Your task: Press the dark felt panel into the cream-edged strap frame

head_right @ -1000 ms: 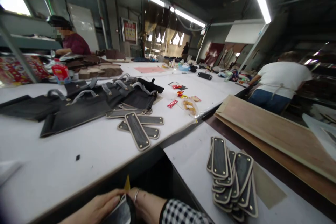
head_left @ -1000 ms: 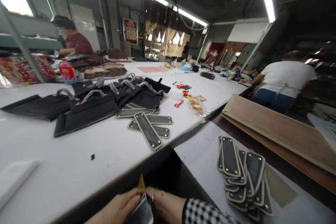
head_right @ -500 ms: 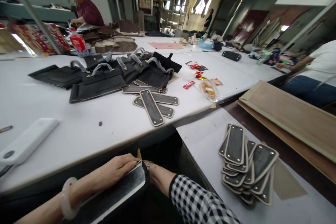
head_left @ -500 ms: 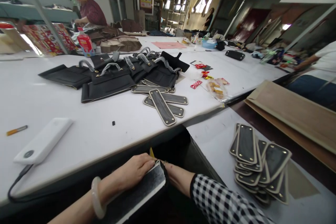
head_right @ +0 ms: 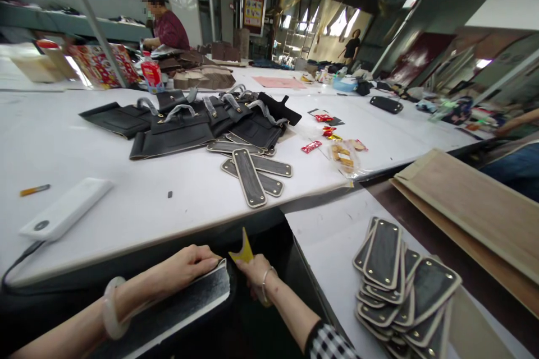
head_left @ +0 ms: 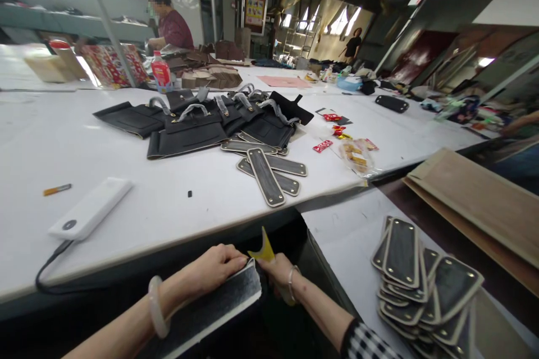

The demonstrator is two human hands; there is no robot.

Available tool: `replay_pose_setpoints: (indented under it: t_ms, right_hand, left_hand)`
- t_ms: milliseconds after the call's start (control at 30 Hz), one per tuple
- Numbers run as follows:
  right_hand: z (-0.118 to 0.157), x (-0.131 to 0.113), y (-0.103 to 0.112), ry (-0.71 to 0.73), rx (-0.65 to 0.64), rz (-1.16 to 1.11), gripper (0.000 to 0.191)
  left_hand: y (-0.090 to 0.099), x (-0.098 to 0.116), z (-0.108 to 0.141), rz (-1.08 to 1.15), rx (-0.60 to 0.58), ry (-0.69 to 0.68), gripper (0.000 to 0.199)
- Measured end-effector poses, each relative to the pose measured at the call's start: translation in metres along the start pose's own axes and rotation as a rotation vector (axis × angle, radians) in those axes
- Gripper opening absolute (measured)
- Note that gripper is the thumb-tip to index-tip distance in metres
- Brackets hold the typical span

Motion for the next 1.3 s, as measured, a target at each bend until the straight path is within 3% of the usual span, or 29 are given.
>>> replay_pose_setpoints:
  t_ms: [133, 267, 333, 433, 533, 600, 933, 1300]
  right_hand:
    - [0.033, 0.003, 0.044, -0.061, -0.224, 0.058, 0.053]
    - [0.055, -0.018, 0.055, -0.021, -0.390, 0.228, 0.057]
    - [0.054, -0.035, 0.053, 0.051, -0.316, 0.368, 0.050]
    - [0.048, -0.060, 0.050, 0.225, -0.059, 0.626, 0.038]
    - [0.046, -0.079, 0.047, 0.335, 0.160, 0.856, 0.046]
    - [0.046, -0.087, 0.044, 0.382, 0.226, 0.973, 0.054]
    - [0.035, -0.101, 0.035, 0.571, 0.271, 1.237, 0.057]
    - [0.037, -0.105, 0.032, 0.612, 0.238, 1.301, 0.055]
  left_hand:
    - [0.001, -0.001, 0.001, 0.001, 0.056, 0.060, 0.043]
    - [-0.001, -0.007, 0.000, 0.062, 0.103, 0.105, 0.067]
    - [-0.002, -0.010, -0.001, 0.087, 0.100, 0.094, 0.074]
    - [-0.003, -0.014, -0.001, 0.109, 0.090, 0.083, 0.075]
    - [-0.003, -0.017, -0.002, 0.121, 0.093, 0.066, 0.074]
    - [-0.003, -0.018, -0.003, 0.123, 0.096, 0.057, 0.074]
    - [0.003, -0.007, -0.002, 0.091, 0.062, -0.069, 0.048]
    - [0.000, -0.001, 0.001, 0.099, 0.055, -0.104, 0.036]
Point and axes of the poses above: each hand's wrist, its own z-axis away from the middle knuckle, its own y-axis out of the back of the hand, x = y × z, the point moved 2 cm from there along -z, towards the middle knuckle, and after that the axes turned 1 degree about z, right-handed, at the moved point
